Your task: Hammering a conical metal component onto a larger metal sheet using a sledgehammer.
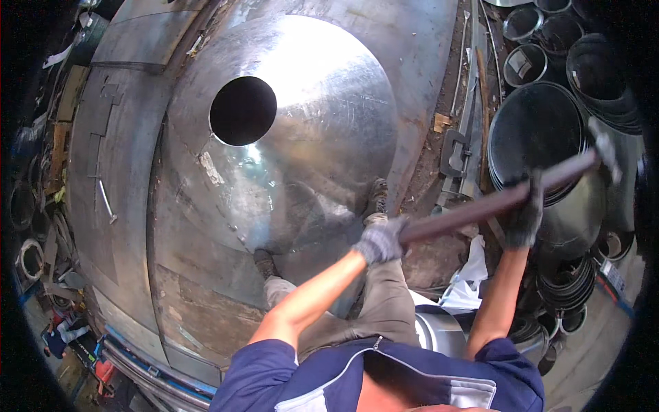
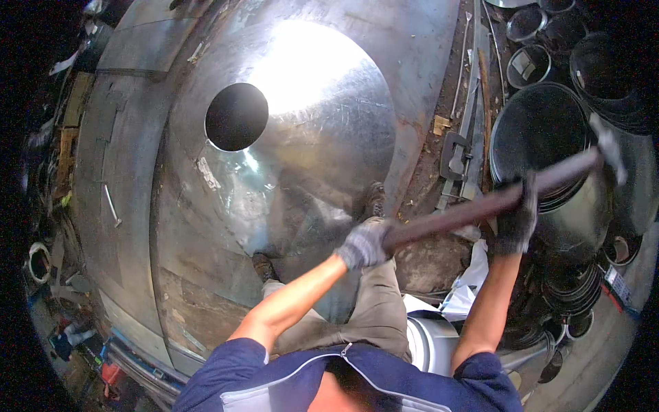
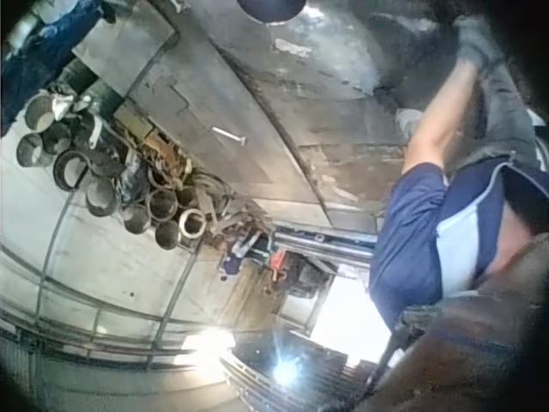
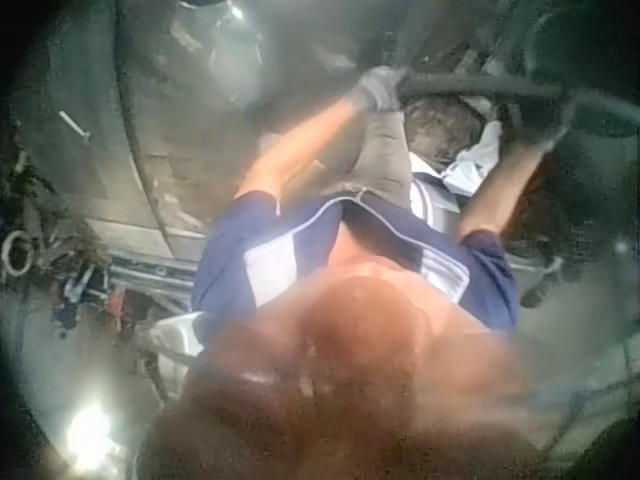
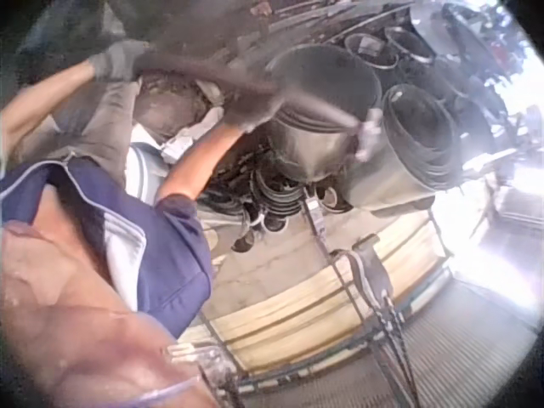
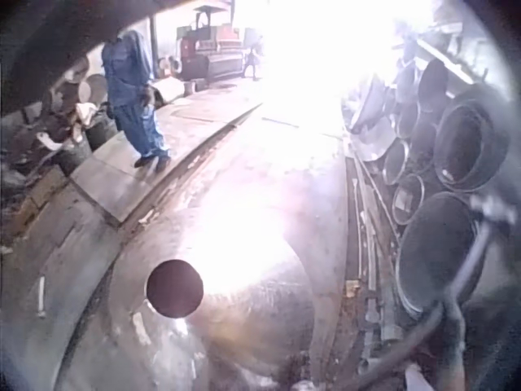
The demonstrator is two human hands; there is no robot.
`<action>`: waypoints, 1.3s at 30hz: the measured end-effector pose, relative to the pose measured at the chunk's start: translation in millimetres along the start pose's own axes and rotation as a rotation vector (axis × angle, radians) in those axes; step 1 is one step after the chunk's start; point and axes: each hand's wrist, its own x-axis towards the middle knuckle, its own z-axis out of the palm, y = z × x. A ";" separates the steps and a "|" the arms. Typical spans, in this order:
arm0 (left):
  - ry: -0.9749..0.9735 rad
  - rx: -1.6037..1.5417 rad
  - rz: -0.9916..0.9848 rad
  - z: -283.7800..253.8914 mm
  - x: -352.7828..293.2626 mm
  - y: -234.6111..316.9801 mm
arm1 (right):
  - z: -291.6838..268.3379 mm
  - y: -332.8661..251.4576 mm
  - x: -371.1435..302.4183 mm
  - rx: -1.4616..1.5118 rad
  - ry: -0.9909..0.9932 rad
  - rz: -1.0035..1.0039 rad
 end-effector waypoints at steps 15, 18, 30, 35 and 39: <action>0.254 0.001 -0.900 -46.6 -217.4 -70.7 | 236.4 403.8 -91.5 -0.324 -0.355 0.780; -0.060 -0.094 -1.106 -48.4 -333.7 -16.5 | 189.1 385.6 -125.8 0.125 -0.280 1.067; -0.655 -0.041 -0.464 -53.1 -290.6 -101.2 | -16.3 249.6 -174.6 0.143 0.172 0.714; -0.366 0.046 -0.154 -19.4 -47.9 -55.2 | 18.8 25.2 -43.1 -0.085 -0.271 -0.040; -0.137 0.077 0.057 -39.6 131.6 18.7 | 62.0 -13.9 58.3 -0.073 0.083 -0.099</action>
